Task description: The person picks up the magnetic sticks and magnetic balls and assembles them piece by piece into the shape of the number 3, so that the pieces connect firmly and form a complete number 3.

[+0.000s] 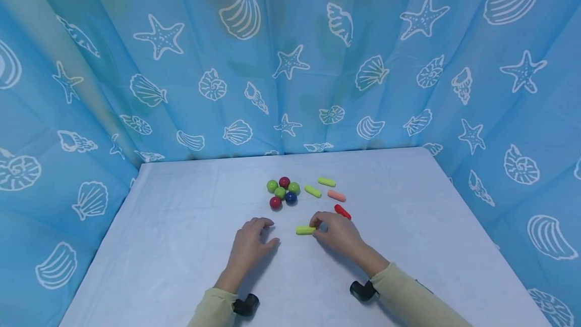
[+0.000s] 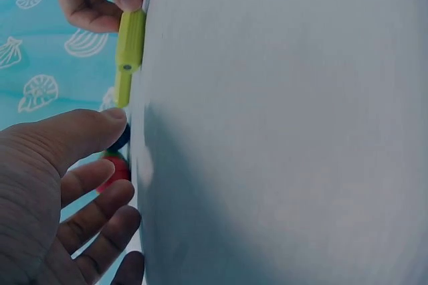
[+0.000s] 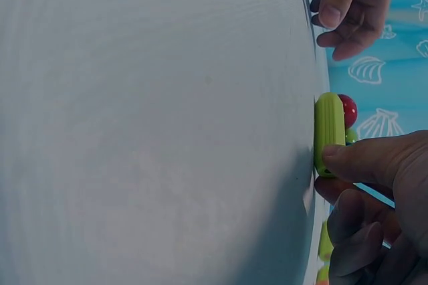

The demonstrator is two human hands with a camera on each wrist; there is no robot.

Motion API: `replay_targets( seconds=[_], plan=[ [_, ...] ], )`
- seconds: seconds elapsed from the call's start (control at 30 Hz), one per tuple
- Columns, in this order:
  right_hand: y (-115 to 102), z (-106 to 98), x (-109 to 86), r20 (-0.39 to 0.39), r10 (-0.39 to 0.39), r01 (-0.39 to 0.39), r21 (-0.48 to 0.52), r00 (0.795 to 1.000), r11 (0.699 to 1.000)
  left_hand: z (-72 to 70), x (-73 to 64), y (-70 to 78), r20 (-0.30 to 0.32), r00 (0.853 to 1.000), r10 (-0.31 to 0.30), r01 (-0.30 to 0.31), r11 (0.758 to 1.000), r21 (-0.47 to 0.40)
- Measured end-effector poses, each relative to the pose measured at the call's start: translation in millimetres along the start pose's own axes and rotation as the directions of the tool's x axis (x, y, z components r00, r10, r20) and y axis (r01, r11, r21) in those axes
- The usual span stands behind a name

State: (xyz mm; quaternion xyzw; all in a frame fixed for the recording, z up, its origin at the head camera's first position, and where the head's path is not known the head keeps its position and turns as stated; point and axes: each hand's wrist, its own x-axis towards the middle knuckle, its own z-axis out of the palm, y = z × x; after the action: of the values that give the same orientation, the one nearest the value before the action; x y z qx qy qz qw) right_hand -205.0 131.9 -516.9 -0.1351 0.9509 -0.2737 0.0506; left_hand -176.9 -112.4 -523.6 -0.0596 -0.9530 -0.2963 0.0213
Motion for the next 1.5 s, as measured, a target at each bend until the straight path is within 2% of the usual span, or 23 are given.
replay_targets(
  seconds=[0.43, 0.73, 1.13, 1.5],
  plan=[
    [-4.4, 2.9, -3.7, -0.009, -0.049, 0.049, -0.002, 0.999, 0.999, 6.0, -1.1, 6.9, 0.021, 1.0, 0.004, -0.005, 1.0, 0.005],
    [-5.1, 5.2, -4.9, -0.002, -0.048, 0.048, -0.007, 0.999, 0.999, 10.8, -1.9, 12.8, 0.035, 0.999, 0.011, -0.011, 1.0, -0.012],
    [-12.2, 6.9, -8.1, 0.018, -0.042, 0.042, -0.002, 0.999, 0.999, 13.3, -2.0, 19.0, 0.051, 0.997, 0.049, -0.049, 0.999, -0.001],
    [-12.4, 9.5, -8.8, 0.025, -0.081, 0.081, 0.004, 0.996, 0.997, 16.5, -2.1, 19.7, 0.054, 0.996, 0.067, -0.066, 0.998, -0.016]
  ],
)
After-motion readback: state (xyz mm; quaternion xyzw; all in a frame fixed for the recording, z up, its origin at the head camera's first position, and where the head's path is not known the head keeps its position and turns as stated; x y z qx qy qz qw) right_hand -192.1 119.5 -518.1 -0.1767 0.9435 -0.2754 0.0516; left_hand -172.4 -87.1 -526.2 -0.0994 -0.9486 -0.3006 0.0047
